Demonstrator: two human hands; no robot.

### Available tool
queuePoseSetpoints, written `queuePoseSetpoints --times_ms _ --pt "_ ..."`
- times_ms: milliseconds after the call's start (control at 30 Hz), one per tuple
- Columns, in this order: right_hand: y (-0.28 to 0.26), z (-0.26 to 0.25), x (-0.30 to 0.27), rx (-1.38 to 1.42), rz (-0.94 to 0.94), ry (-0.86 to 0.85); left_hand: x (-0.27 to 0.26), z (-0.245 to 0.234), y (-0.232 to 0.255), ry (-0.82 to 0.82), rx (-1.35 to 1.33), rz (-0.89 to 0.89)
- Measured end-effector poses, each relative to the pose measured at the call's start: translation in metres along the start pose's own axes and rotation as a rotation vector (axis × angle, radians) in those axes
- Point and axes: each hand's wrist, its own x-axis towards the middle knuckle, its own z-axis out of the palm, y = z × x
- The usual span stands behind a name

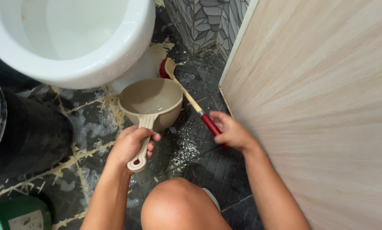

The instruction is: The person cleans a white toilet by repeatedly scooping soapy water from a black bucket with a beige plastic scoop and pouring it over the toilet bowl and base. They use a long-handled brush to scrub the exterior base and the floor around the toilet.

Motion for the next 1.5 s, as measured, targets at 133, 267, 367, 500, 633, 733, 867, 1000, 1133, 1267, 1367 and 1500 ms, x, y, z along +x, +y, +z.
queuePoseSetpoints --times_ms 133,267,367,500,633,733,867,1000,1133,1267,1367,1500 --pt "-0.021 0.016 -0.007 -0.837 0.178 0.174 0.001 -0.002 -0.004 0.000 -0.026 0.008" --pt "-0.035 0.017 0.011 -1.047 0.054 0.286 -0.004 -0.005 0.000 -0.029 -0.039 0.018" --pt "-0.047 0.003 0.061 -1.002 -0.420 0.274 -0.005 -0.008 0.004 -0.036 -0.053 0.019" --pt "-0.074 -0.004 0.122 -0.861 -0.165 0.176 -0.002 -0.006 0.007 -0.035 -0.062 0.013" --pt "-0.082 0.022 0.111 -1.006 0.098 0.234 -0.002 -0.013 0.009 -0.041 -0.073 0.001" --pt "-0.089 0.038 0.073 -1.139 -0.020 0.357 -0.008 -0.022 0.010 -0.036 -0.024 -0.007" --pt "-0.096 0.047 0.093 -1.277 -0.173 0.432 -0.009 -0.031 0.010 -0.055 -0.036 -0.020" --pt "-0.108 0.038 0.220 -1.483 -0.382 0.265 -0.005 -0.038 0.020 -0.032 -0.016 -0.029" --pt "-0.090 0.049 0.306 -1.618 -0.536 0.193 -0.005 -0.035 0.022 -0.028 0.009 -0.022" --pt "-0.062 0.056 0.275 -1.626 -0.639 0.304 -0.004 -0.035 0.016 0.015 0.042 -0.025" --pt "-0.055 0.059 0.217 -1.592 -0.616 0.337 -0.002 -0.035 0.010 0.007 0.042 -0.047" --pt "-0.044 0.059 0.226 -1.668 -0.612 0.352 0.007 -0.034 0.004 -0.028 0.015 -0.049"
